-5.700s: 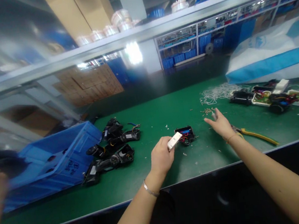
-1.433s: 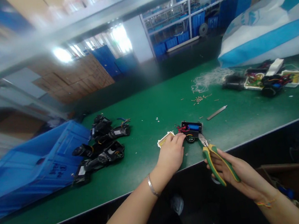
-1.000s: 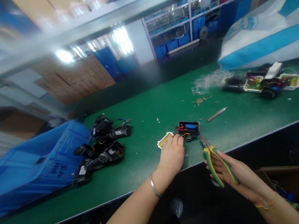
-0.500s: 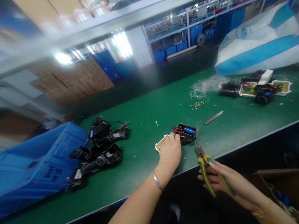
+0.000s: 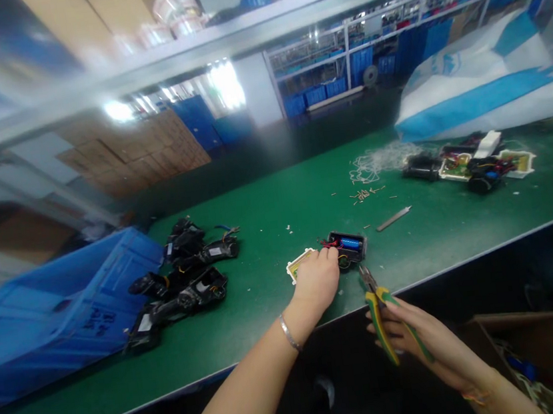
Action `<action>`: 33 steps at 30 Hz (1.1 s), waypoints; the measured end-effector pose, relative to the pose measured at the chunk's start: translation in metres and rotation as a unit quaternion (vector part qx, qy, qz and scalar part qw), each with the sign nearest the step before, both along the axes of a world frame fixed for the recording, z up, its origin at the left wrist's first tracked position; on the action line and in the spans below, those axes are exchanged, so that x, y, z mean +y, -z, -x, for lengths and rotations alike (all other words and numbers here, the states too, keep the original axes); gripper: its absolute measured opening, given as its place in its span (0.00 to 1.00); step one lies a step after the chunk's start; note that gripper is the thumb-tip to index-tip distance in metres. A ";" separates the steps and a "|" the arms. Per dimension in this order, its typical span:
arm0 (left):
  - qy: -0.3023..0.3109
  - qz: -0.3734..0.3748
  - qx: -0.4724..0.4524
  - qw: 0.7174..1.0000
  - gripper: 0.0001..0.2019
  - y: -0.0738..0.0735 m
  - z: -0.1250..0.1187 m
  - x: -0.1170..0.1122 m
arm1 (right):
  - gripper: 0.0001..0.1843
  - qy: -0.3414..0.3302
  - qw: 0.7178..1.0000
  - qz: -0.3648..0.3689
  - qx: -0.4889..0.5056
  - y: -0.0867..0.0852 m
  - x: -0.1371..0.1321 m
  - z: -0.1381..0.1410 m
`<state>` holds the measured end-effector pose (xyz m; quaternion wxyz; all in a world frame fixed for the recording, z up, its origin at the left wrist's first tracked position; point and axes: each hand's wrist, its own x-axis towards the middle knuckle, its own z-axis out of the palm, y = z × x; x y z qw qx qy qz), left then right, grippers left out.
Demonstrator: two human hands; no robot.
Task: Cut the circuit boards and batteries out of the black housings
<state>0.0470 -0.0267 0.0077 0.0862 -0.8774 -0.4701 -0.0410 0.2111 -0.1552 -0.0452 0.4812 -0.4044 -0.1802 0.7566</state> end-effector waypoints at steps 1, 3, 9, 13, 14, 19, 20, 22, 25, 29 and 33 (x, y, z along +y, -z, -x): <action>0.000 0.012 -0.004 1.000 0.10 -0.001 0.001 -0.001 | 0.21 0.001 1.000 -0.005 -0.001 -0.001 0.000 0.000; 0.003 0.038 -0.018 0.999 0.09 -0.003 0.003 -0.001 | 0.21 0.001 1.000 -0.014 0.000 -0.003 0.001 -0.001; -0.002 0.084 -0.074 0.994 0.10 -0.007 0.017 -0.002 | 0.21 -0.046 0.999 -0.021 -0.019 -0.012 0.001 0.004; -0.043 0.110 -0.104 0.988 0.10 -0.007 0.024 0.000 | 0.23 -0.077 0.994 -0.022 -0.067 -0.016 0.001 0.013; -0.055 0.119 -0.111 0.985 0.11 -0.007 0.025 0.000 | 0.23 -0.080 0.993 -0.020 -0.081 -0.017 0.002 0.015; -0.057 0.128 -0.127 0.982 0.10 -0.003 0.029 0.001 | 0.25 -0.087 0.988 -0.033 -0.123 -0.019 0.008 0.021; -0.050 0.125 -0.129 0.982 0.09 -0.003 0.031 0.001 | 0.25 -0.086 0.987 -0.039 -0.128 -0.019 0.009 0.022; -0.036 0.120 -0.142 0.982 0.08 -0.002 0.033 0.001 | 0.25 -0.087 0.986 -0.048 -0.137 -0.018 0.011 0.024; -0.026 0.131 -0.170 0.976 0.07 -0.003 0.037 0.000 | 0.25 -0.097 0.985 -0.053 -0.134 -0.018 0.012 0.028; -0.026 0.165 -0.189 0.968 0.08 -0.006 0.040 -0.003 | 0.25 -0.100 0.987 -0.055 -0.118 -0.019 0.013 0.034; -0.033 0.167 -0.206 0.964 0.07 -0.006 0.042 -0.006 | 0.26 -0.096 0.986 -0.062 -0.118 -0.018 0.016 0.038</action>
